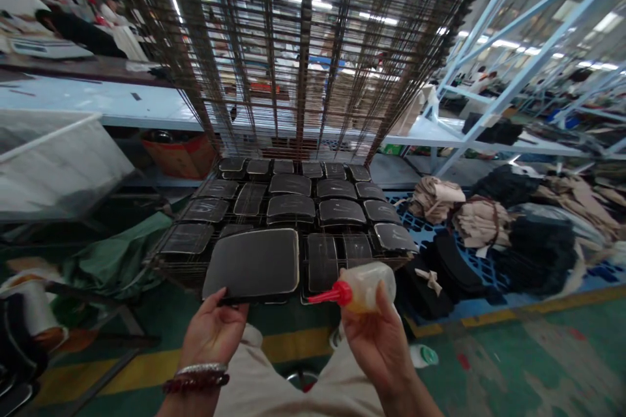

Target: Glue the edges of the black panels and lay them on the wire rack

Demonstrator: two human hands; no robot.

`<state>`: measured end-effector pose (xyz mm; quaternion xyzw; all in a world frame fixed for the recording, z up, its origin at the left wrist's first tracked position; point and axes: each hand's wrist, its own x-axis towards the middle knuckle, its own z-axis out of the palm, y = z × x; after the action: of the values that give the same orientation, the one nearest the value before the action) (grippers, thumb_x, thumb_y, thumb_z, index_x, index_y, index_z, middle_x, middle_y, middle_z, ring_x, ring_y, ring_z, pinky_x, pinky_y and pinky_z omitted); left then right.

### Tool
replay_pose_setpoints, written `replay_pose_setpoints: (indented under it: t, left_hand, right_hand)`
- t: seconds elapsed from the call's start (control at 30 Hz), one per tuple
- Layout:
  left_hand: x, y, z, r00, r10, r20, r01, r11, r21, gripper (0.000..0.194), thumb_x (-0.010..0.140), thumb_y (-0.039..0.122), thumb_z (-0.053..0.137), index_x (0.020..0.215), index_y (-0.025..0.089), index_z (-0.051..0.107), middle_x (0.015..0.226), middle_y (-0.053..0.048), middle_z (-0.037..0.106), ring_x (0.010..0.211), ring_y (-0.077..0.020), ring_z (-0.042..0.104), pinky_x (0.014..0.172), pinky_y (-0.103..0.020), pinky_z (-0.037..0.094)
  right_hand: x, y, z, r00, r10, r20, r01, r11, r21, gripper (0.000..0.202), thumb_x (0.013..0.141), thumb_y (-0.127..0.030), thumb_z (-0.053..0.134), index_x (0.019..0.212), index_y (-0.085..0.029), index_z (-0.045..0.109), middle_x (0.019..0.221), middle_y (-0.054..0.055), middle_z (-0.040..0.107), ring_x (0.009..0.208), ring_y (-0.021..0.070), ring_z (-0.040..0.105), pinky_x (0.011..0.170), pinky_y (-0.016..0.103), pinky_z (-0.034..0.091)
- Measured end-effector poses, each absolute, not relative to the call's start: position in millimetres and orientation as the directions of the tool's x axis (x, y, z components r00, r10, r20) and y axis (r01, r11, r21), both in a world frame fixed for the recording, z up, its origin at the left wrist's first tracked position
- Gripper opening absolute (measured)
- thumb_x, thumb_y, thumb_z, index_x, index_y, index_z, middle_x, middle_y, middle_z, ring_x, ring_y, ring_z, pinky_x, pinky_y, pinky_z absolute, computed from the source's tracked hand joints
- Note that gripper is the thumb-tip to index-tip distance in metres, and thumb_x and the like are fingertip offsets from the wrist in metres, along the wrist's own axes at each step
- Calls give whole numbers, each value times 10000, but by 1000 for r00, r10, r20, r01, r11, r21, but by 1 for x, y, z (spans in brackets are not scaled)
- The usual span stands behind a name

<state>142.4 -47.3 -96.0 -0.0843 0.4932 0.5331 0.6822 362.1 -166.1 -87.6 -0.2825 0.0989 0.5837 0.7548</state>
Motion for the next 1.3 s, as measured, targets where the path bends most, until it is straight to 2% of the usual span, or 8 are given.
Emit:
replay_pose_setpoints:
  t: [0.1,0.27,0.4,0.67,0.8,0.97,1.07,1.3]
  left_hand:
    - [154,-51,-102,-3,667,-745,-828,415,376,260,955,52,431,933,169,662,638,10,720,543,-154,701,577,-331,643]
    - [188,-56,-107,94,659,-747,-832,464,304,260,954,50,449,990,185,668,645,7,726,623,-149,733,697,-315,639]
    - [209,-68,-118,258,623,-739,-755,607,248,233,910,100,551,1083,138,702,744,-81,775,822,-242,773,825,-378,625]
    - [171,-111,-164,331,763,-556,-601,624,499,307,772,96,698,1054,205,755,1172,-109,774,1222,-294,647,1029,-399,518]
    - [111,-88,-169,247,673,-698,-244,740,627,324,683,93,783,1003,113,733,1085,-206,781,1077,-370,715,973,-459,549]
    - [77,-28,-114,221,726,-652,-186,687,702,298,796,149,716,1070,31,716,1138,-289,740,1016,-328,741,854,-356,590]
    - [98,-8,-63,394,723,-568,-152,661,735,289,804,143,735,1074,41,732,1118,-281,749,918,-312,765,753,-334,614]
    - [152,-9,-15,551,569,-611,-146,786,600,665,615,-190,683,1183,155,709,948,-159,805,678,-287,776,559,-333,613]
  right_hand:
    - [365,-167,-91,315,826,-468,-939,198,-282,476,670,-266,935,1084,-218,706,1098,77,774,995,227,738,647,244,616]
    - [332,-168,-107,140,894,-426,-970,38,-241,505,721,-338,907,1151,-188,688,1241,106,721,1002,224,733,626,247,601]
    - [308,-156,-108,109,912,-394,-966,4,-258,517,664,-380,936,1086,-186,708,1142,98,761,984,239,728,727,300,597]
    - [334,-149,-85,114,910,-400,-950,-18,-312,512,637,-367,953,1052,-154,741,1038,102,786,894,211,746,774,271,599]
    - [376,-156,-72,29,917,-398,-905,-145,-400,565,654,-375,941,1108,-112,730,1027,116,786,868,215,754,790,288,615]
    - [411,-157,-57,-92,928,-360,-800,-284,-528,480,754,-345,872,1128,-89,715,1022,131,781,851,222,759,780,309,624]
    - [411,-151,-46,-175,932,-318,-720,-341,-604,450,787,-332,844,1133,-78,709,988,129,782,817,210,757,758,302,620]
    - [405,-147,-37,-186,942,-281,-660,-331,-674,499,782,-348,846,1157,-57,691,978,136,770,830,204,748,810,297,599]
